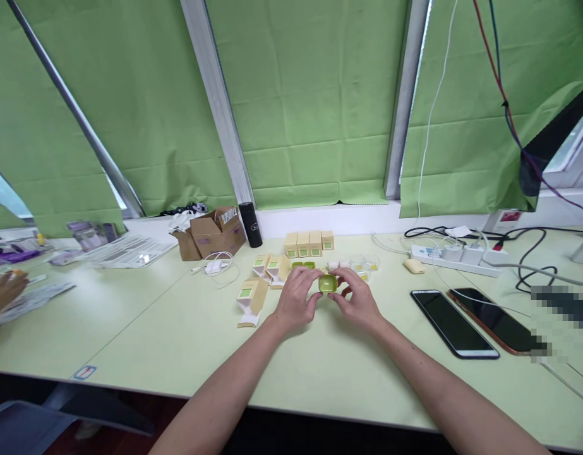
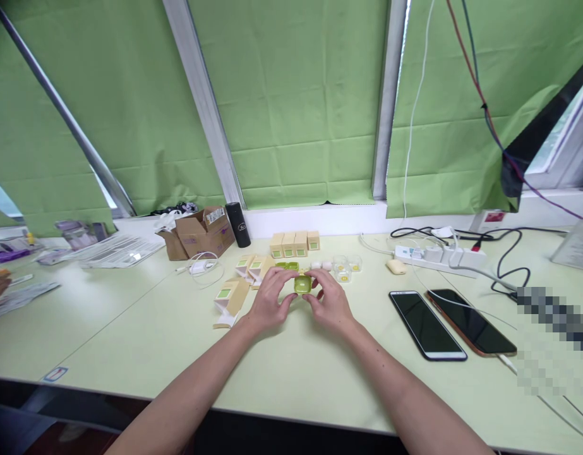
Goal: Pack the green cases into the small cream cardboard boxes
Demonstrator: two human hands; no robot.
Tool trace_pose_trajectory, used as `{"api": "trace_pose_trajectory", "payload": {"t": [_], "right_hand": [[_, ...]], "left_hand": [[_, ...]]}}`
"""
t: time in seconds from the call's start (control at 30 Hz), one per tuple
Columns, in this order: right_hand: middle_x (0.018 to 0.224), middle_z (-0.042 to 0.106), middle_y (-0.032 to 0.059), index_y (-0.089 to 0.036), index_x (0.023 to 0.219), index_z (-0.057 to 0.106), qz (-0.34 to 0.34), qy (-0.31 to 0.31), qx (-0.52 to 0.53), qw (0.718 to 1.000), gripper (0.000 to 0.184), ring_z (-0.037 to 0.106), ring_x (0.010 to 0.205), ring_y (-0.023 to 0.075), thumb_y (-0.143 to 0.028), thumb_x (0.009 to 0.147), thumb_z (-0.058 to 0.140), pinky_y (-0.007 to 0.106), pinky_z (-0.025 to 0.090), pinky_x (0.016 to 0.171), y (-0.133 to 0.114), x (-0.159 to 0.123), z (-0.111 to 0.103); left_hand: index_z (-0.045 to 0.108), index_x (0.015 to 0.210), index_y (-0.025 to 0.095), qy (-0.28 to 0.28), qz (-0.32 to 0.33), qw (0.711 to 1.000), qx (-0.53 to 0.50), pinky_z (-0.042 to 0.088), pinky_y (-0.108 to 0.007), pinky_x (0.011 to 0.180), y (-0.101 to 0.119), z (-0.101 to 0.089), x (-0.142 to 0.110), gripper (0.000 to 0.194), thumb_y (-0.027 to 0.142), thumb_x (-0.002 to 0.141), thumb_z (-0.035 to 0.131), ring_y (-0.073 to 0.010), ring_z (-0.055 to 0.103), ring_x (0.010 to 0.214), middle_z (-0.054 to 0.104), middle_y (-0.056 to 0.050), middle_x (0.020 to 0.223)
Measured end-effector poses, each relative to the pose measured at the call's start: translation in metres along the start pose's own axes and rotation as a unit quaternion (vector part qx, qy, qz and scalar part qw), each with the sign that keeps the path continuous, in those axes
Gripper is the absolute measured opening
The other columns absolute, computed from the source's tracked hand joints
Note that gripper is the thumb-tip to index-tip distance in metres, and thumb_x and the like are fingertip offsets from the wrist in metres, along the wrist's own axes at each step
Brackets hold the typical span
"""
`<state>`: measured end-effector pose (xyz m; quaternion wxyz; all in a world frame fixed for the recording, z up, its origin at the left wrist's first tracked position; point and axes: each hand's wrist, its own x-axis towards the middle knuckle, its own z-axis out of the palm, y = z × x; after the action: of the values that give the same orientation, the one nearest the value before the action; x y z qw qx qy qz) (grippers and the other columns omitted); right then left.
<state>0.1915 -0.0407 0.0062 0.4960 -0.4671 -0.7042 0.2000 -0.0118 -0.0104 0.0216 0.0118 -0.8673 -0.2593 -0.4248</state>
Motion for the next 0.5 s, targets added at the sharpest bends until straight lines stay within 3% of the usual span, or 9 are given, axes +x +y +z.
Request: {"api": "trace_pose_trajectory", "payload": {"t": [0.5], "right_hand": [[0.122, 0.069, 0.0097, -0.025, 0.131, 0.056, -0.045, 0.047, 0.049, 0.997, 0.045, 0.067, 0.087, 0.0197, -0.029, 0.088, 0.066, 0.032, 0.059, 0.067, -0.0004, -0.0022, 0.0017]], "left_hand": [[0.059, 0.135, 0.022, 0.052, 0.032, 0.998, -0.025, 0.053, -0.047, 0.091, -0.0004, 0.0023, 0.0013, 0.041, 0.019, 0.095, 0.063, -0.0289, 0.059, 0.109, 0.071, -0.013, 0.118]]}}
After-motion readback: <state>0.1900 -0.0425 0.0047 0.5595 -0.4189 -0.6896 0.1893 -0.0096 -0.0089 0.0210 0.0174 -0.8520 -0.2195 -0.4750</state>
